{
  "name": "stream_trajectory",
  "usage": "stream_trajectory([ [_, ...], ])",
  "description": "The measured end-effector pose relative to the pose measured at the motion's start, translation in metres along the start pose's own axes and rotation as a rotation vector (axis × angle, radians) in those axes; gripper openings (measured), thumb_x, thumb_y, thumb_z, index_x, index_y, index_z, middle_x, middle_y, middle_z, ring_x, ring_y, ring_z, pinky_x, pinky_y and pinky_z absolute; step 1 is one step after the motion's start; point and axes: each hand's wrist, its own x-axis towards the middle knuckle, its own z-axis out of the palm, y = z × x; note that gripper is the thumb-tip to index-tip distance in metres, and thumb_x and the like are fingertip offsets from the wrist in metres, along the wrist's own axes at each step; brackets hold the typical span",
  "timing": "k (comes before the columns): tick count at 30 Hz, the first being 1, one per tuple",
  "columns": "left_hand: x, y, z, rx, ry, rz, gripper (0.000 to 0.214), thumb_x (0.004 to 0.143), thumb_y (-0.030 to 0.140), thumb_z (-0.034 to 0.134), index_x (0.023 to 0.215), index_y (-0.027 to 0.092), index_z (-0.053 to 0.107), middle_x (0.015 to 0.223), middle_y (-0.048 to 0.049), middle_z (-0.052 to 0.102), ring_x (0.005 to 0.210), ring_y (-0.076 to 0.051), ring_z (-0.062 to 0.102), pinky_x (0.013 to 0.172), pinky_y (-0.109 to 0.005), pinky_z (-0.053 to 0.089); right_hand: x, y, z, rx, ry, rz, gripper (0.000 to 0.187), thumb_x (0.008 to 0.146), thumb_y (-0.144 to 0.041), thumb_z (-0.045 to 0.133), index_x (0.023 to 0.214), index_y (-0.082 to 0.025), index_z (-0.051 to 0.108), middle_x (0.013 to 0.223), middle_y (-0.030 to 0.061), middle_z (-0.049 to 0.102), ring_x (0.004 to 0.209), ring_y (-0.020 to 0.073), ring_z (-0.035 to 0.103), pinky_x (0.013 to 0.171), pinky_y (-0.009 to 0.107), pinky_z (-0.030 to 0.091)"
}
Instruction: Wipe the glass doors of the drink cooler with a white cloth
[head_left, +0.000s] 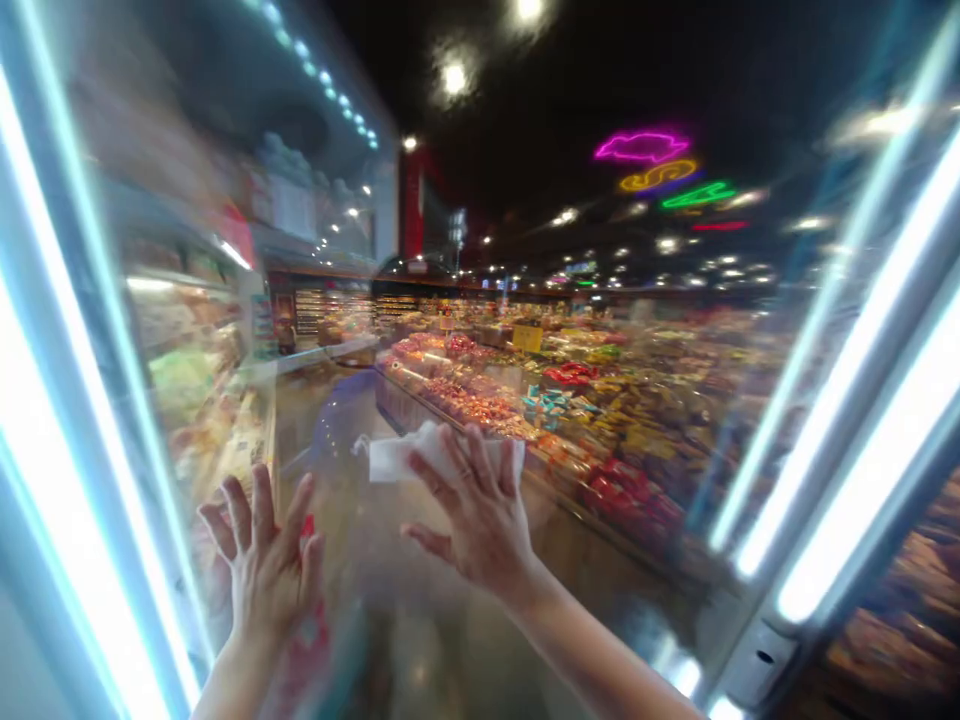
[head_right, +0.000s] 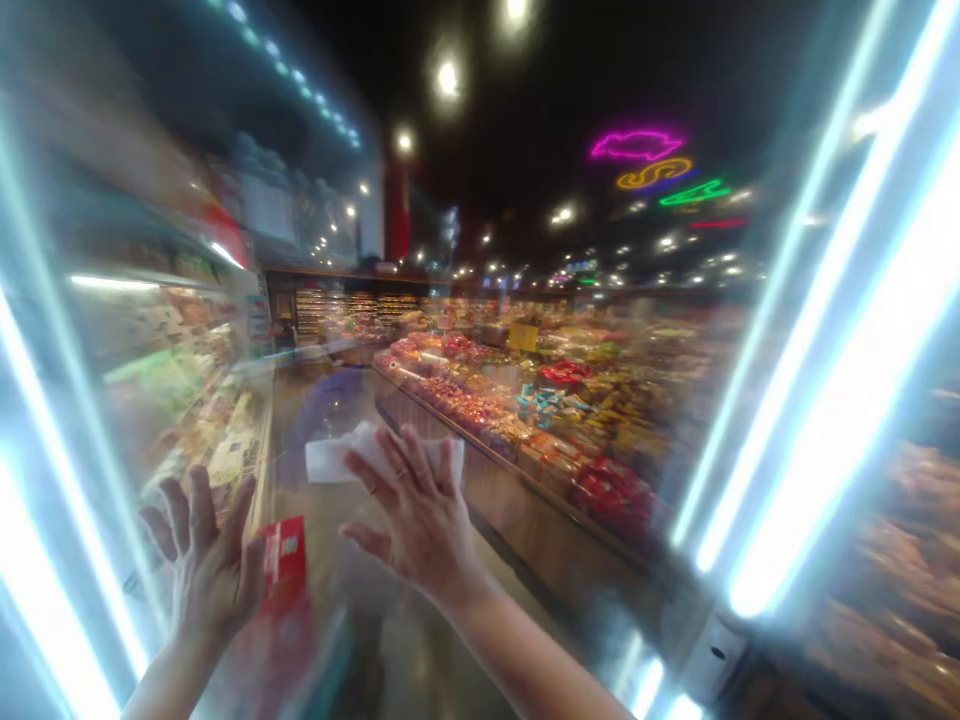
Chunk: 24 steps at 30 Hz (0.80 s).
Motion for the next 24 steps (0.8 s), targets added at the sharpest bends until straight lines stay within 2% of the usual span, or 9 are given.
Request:
stream_trajectory([
  [2, -0.003, -0.011, -0.003, -0.002, -0.005, -0.006, 0.072, 0.101, 0.029, 0.045, 0.161, 0.047, 0.010, 0.174, 0.0106, -0.013, 0.161, -0.030, -0.016, 0.127, -0.064, -0.014, 0.011, -0.011, 0.001, 0.002, -0.005, -0.042, 0.082, 0.097, -0.072, 0.049, 0.164, -0.031, 0.028, 0.171, 0.0043, 0.030, 0.163, 0.0290, -0.005, 0.130, 0.060, -0.008],
  [5, -0.012, -0.023, -0.005, -0.002, -0.004, -0.035, 0.073, 0.101, 0.029, 0.044, 0.162, 0.047, 0.009, 0.174, 0.0100, -0.013, 0.161, -0.031, -0.016, 0.128, -0.064, -0.013, 0.013, -0.029, 0.006, 0.011, -0.078, -0.343, 0.080, 0.094, -0.075, 0.052, 0.161, -0.037, 0.033, 0.172, -0.0049, 0.026, 0.163, 0.0251, -0.004, 0.132, 0.053, -0.007],
  [7, -0.019, -0.028, -0.006, 0.008, -0.007, -0.049, 0.074, 0.101, 0.030, 0.044, 0.162, 0.047, 0.006, 0.174, 0.0094, -0.013, 0.161, -0.031, -0.014, 0.128, -0.064, -0.011, 0.012, -0.032, 0.007, 0.006, -0.108, -0.431, 0.078, 0.094, -0.075, 0.050, 0.160, -0.037, 0.036, 0.172, -0.0080, 0.025, 0.163, 0.0230, -0.004, 0.133, 0.050, -0.007],
  [11, -0.028, -0.031, -0.005, -0.001, -0.032, -0.086, 0.073, 0.101, 0.032, 0.042, 0.161, 0.048, 0.005, 0.174, 0.0107, -0.013, 0.161, -0.032, -0.013, 0.128, -0.065, -0.011, 0.020, -0.020, 0.002, -0.019, -0.048, -0.161, 0.077, 0.099, -0.071, 0.043, 0.160, -0.024, 0.038, 0.171, 0.0008, 0.027, 0.163, 0.0258, -0.005, 0.131, 0.058, -0.010],
  [13, -0.029, -0.028, -0.004, -0.010, -0.040, -0.119, 0.072, 0.101, 0.035, 0.041, 0.162, 0.047, 0.005, 0.174, 0.0106, -0.014, 0.161, -0.033, -0.015, 0.127, -0.065, -0.012, 0.017, -0.017, 0.003, -0.029, -0.036, -0.147, 0.080, 0.099, -0.072, 0.042, 0.159, -0.020, 0.041, 0.171, 0.0037, 0.026, 0.163, 0.0278, -0.005, 0.130, 0.060, -0.009],
  [17, -0.025, -0.021, -0.005, -0.020, -0.049, -0.177, 0.073, 0.101, 0.038, 0.040, 0.163, 0.043, 0.002, 0.174, 0.0077, -0.019, 0.160, -0.035, -0.017, 0.126, -0.067, -0.013, 0.004, -0.001, 0.003, -0.037, -0.060, -0.501, 0.081, 0.093, -0.080, 0.045, 0.155, -0.026, 0.048, 0.172, -0.0027, 0.024, 0.163, 0.0242, -0.002, 0.134, 0.050, -0.002],
  [19, -0.019, -0.015, -0.006, -0.023, -0.060, -0.173, 0.075, 0.101, 0.037, 0.041, 0.163, 0.043, -0.001, 0.174, 0.0060, -0.021, 0.160, -0.036, -0.018, 0.125, -0.068, -0.014, 0.007, 0.023, -0.005, -0.079, -0.048, -0.427, 0.085, 0.093, -0.081, 0.044, 0.156, -0.025, 0.046, 0.172, -0.0005, 0.025, 0.163, 0.0243, -0.002, 0.134, 0.051, -0.001],
  [22, -0.007, 0.002, -0.005, -0.038, -0.032, -0.148, 0.076, 0.100, 0.034, 0.043, 0.162, 0.047, 0.001, 0.175, 0.0057, -0.016, 0.160, -0.038, -0.016, 0.123, -0.072, -0.013, 0.012, 0.060, -0.024, -0.156, -0.007, -0.044, 0.090, 0.096, -0.075, 0.044, 0.161, -0.014, 0.035, 0.170, 0.0121, 0.029, 0.163, 0.0310, -0.001, 0.131, 0.062, 0.001],
  [24, 0.002, 0.020, -0.002, -0.063, -0.005, -0.112, 0.076, 0.100, 0.030, 0.044, 0.161, 0.052, 0.004, 0.175, 0.0062, -0.012, 0.160, -0.039, -0.015, 0.122, -0.075, -0.013, 0.002, 0.067, -0.030, -0.173, -0.005, 0.072, 0.094, 0.094, -0.075, 0.046, 0.162, -0.010, 0.033, 0.168, 0.0162, 0.032, 0.162, 0.0352, -0.002, 0.129, 0.066, 0.000],
])
